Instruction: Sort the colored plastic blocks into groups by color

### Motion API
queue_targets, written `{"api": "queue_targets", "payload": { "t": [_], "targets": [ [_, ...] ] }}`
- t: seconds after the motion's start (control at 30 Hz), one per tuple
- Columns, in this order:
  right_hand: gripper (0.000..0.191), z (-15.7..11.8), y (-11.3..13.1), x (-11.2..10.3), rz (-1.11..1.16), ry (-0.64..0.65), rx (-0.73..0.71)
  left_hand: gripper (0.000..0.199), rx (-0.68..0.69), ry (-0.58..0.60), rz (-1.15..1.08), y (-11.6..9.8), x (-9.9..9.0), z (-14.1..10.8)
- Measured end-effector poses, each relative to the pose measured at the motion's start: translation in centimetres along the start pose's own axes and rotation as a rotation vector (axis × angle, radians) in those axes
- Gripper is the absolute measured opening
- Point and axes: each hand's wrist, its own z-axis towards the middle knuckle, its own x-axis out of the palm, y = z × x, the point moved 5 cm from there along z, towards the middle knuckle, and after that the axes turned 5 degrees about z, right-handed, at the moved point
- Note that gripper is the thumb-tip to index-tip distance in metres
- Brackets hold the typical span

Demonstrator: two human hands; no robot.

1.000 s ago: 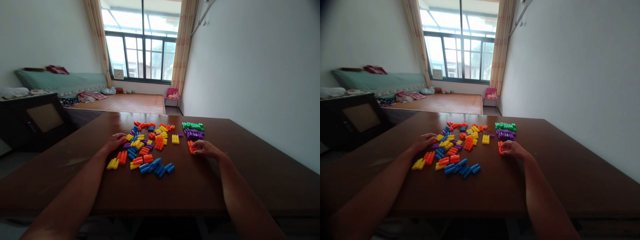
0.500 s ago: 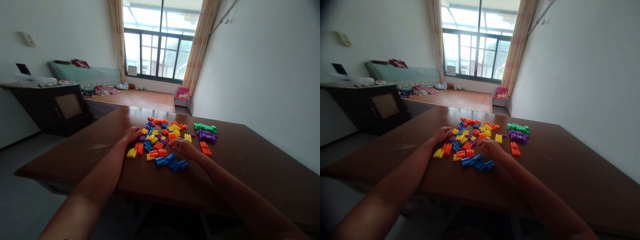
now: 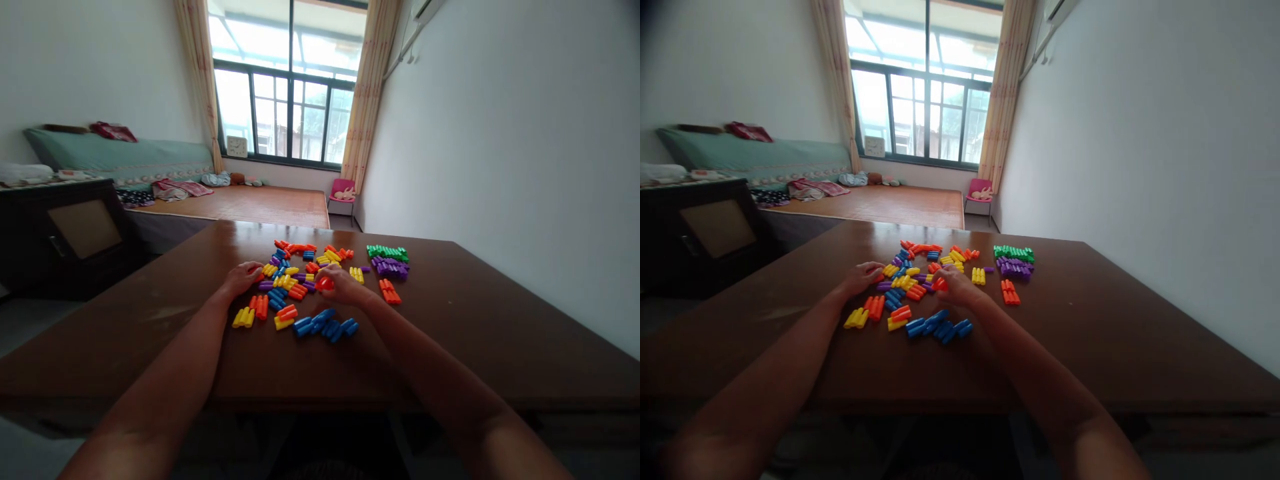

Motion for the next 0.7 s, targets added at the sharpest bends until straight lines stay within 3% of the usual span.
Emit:
{"api": "queue_targets", "payload": {
  "t": [0.13, 0.23, 0.3, 0.4, 0.7],
  "targets": [
    [0.035, -4.9, -6.8, -8.1, -0.007, -0.256, 0.188, 0.048, -0.011, 0.004, -0.037, 0.3, 0.1, 0.3],
    [0.039, -9.3, -12.3, -11.3, 0.061, -0.423, 0.351, 0.047, -0.02, -0.007, -0.041, 0.8, 0.2, 0.5],
    [0.041, -11.3, -14.6, -11.4, 0.132, -0.462, 0.381, 0.048, -0.022, -0.011, -0.041, 1.1, 0.3, 0.6],
    [0.046, -12.2, -16.2, -9.9, 0.175, -0.413, 0.37, 0.05, -0.029, -0.017, -0.052, 1.1, 0.2, 0.5],
    [0.046, -11.3, -15.9, -8.3, 0.186, -0.253, 0.32, 0.051, -0.029, -0.02, -0.052, 0.2, -0.3, 0.2]
  ]
}}
